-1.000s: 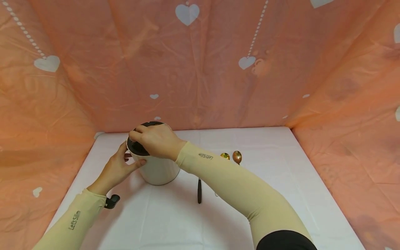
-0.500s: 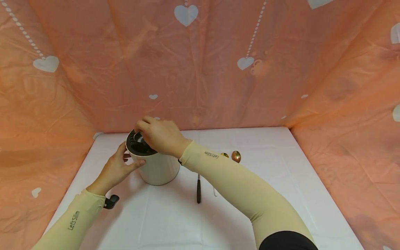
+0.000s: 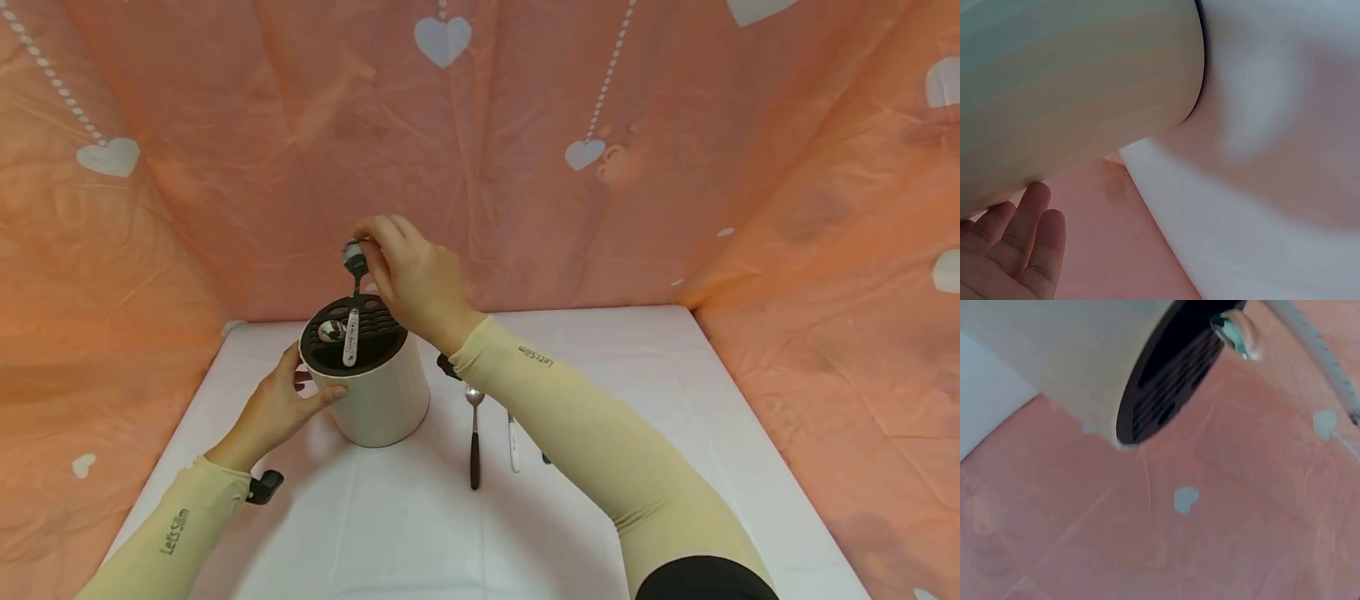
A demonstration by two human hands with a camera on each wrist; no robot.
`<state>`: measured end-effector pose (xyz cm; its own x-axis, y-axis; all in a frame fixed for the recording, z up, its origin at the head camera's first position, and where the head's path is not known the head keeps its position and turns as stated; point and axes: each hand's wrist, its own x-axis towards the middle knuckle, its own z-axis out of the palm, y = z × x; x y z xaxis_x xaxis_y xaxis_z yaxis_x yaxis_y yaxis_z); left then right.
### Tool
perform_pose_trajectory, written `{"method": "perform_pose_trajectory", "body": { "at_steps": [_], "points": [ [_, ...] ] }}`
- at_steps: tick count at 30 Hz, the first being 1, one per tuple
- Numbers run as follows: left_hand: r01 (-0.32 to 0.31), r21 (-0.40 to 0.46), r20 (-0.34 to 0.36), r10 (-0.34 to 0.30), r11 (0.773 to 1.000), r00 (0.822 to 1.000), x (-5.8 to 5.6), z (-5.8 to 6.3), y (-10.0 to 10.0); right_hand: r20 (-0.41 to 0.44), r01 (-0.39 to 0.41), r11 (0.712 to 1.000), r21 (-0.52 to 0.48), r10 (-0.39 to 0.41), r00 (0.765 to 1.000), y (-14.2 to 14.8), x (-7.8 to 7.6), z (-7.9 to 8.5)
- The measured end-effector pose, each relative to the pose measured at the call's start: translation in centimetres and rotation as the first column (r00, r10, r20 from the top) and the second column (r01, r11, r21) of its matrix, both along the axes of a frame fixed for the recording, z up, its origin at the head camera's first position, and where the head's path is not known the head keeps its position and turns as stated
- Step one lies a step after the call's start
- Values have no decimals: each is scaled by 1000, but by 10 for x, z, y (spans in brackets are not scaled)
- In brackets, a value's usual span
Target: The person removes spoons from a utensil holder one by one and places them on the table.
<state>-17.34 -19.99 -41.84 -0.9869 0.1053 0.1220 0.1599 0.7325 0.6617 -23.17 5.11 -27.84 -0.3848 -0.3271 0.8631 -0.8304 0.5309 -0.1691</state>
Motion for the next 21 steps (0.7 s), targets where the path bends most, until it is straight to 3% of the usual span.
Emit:
{"method": "perform_pose_trajectory", "body": {
  "at_steps": [3,6,15,21],
  "points": [
    [1,-5,4,-1,1000,1000,0,-1,-1,-34,5,998,-70,-7,999,10,-4,4],
    [5,-15,5,-5,1000,1000,-1,-1,-1,-14,16,997,-78,-17,1000,22,-8,6],
    [12,-17,-19,-12,1000,1000,-1,-1,-3,123,8,996,83,-18,992,71,-14,-5],
    [14,-11,-20,-14,1000,1000,-1,-2,-2,216,89,985,148,-120,969,103,-13,-25]
  ]
}}
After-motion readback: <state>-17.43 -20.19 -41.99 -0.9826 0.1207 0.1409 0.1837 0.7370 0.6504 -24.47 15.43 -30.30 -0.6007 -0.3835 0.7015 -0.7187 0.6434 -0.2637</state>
